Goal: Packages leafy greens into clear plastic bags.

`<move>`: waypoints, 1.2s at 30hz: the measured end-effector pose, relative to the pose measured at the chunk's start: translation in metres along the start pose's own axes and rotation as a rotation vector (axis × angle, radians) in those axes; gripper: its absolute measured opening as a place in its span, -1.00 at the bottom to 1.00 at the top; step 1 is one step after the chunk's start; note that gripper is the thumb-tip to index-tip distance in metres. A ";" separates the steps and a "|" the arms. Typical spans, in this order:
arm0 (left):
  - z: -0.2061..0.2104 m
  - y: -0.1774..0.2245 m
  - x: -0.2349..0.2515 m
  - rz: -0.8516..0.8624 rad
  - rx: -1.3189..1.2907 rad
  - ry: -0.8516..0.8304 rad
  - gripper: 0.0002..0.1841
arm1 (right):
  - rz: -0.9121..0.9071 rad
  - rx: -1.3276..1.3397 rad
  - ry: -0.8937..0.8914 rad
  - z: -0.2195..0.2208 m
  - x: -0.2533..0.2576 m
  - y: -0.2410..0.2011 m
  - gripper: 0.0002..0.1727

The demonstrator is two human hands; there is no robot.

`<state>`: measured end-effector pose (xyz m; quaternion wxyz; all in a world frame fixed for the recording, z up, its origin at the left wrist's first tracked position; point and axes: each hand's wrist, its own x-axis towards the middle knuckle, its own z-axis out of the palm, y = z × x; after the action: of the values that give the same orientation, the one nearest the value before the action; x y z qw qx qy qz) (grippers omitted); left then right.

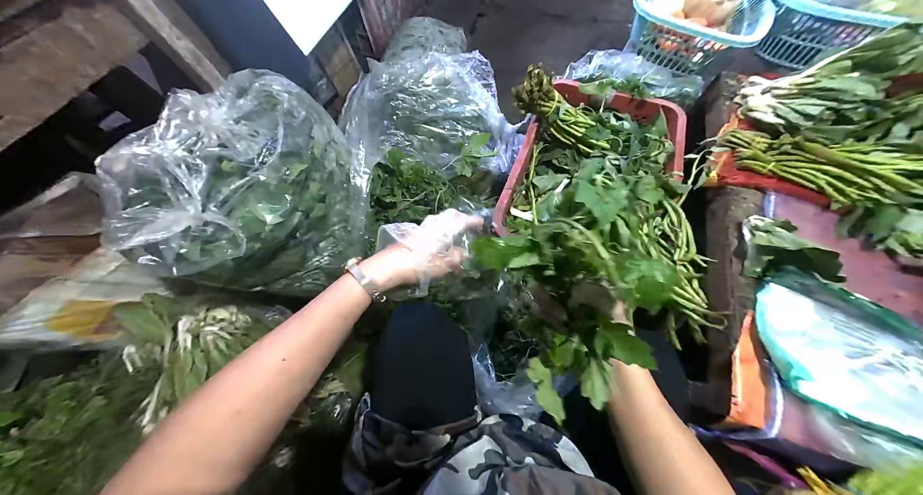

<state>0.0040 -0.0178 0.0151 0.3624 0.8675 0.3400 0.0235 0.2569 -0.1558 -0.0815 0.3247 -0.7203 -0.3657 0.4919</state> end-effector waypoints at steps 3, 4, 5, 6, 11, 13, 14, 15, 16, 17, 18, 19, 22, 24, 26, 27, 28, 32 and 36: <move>0.001 0.012 -0.008 -0.061 -0.344 -0.050 -0.46 | -0.120 0.181 -0.073 0.030 -0.026 -0.060 -0.70; -0.001 0.013 -0.010 -0.086 -0.446 -0.053 -0.44 | -0.169 0.207 -0.122 0.037 -0.022 -0.061 -0.67; -0.005 0.013 -0.013 -0.108 -0.533 -0.061 -0.36 | -0.215 0.206 -0.166 0.042 -0.018 -0.057 -0.67; -0.008 0.012 -0.016 -0.129 -0.613 -0.063 -0.32 | -0.252 0.152 -0.200 0.046 -0.014 -0.052 -0.64; -0.007 -0.004 -0.029 -0.262 -0.969 0.007 -0.42 | -0.232 0.097 -0.315 0.060 -0.018 -0.049 -0.42; -0.008 0.003 -0.031 -0.318 -0.800 0.132 -0.39 | -0.181 0.161 -0.372 0.069 -0.014 -0.045 -0.30; -0.007 0.005 -0.032 -0.320 -0.632 0.162 -0.42 | -0.165 0.153 -0.401 0.073 -0.012 -0.042 -0.26; -0.006 0.003 -0.034 -0.285 -0.439 0.156 -0.46 | -0.153 0.130 -0.427 0.076 -0.013 -0.041 -0.25; -0.003 -0.001 -0.033 -0.222 -0.263 0.158 -0.52 | -0.143 0.104 -0.450 0.078 -0.014 -0.042 -0.27; -0.001 -0.004 -0.033 -0.174 -0.125 0.150 -0.59 | -0.135 0.078 -0.470 0.081 -0.016 -0.043 -0.29; 0.000 -0.006 -0.033 -0.164 -0.074 0.161 -0.66 | -0.125 0.044 -0.485 0.083 -0.016 -0.043 -0.31; 0.000 -0.007 -0.033 -0.199 -0.109 0.172 -0.72 | -0.113 0.005 -0.499 0.084 -0.017 -0.045 -0.32; -0.004 -0.020 -0.032 -0.415 -0.371 0.165 -0.78 | -0.107 -0.120 -0.528 0.083 -0.016 -0.049 -0.35; -0.011 -0.042 -0.028 -0.449 -0.398 0.105 -0.73 | -0.148 -0.229 -0.536 0.082 -0.013 -0.048 -0.41; -0.022 -0.047 -0.030 -0.436 -0.450 0.016 -0.75 | -0.179 -0.352 -0.558 0.080 -0.013 -0.055 -0.47; -0.027 -0.048 -0.030 -0.426 -0.419 -0.040 -0.77 | -0.202 -0.405 -0.563 0.080 -0.014 -0.059 -0.52; -0.031 -0.049 -0.028 -0.414 -0.284 -0.106 -0.78 | -0.228 -0.452 -0.569 0.080 -0.014 -0.063 -0.55; -0.024 -0.037 -0.010 -0.424 0.408 -0.170 -0.68 | -0.295 -0.640 -0.597 0.082 -0.017 -0.077 -0.58; 0.001 -0.019 0.011 -0.294 0.202 0.031 -0.53 | -0.301 -0.774 -0.615 0.082 -0.023 -0.094 -0.57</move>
<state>0.0019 -0.0019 -0.0002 0.2677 0.8399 0.4693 -0.0508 0.1546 -0.1173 -0.0184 -0.0210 -0.5493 -0.6992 0.4572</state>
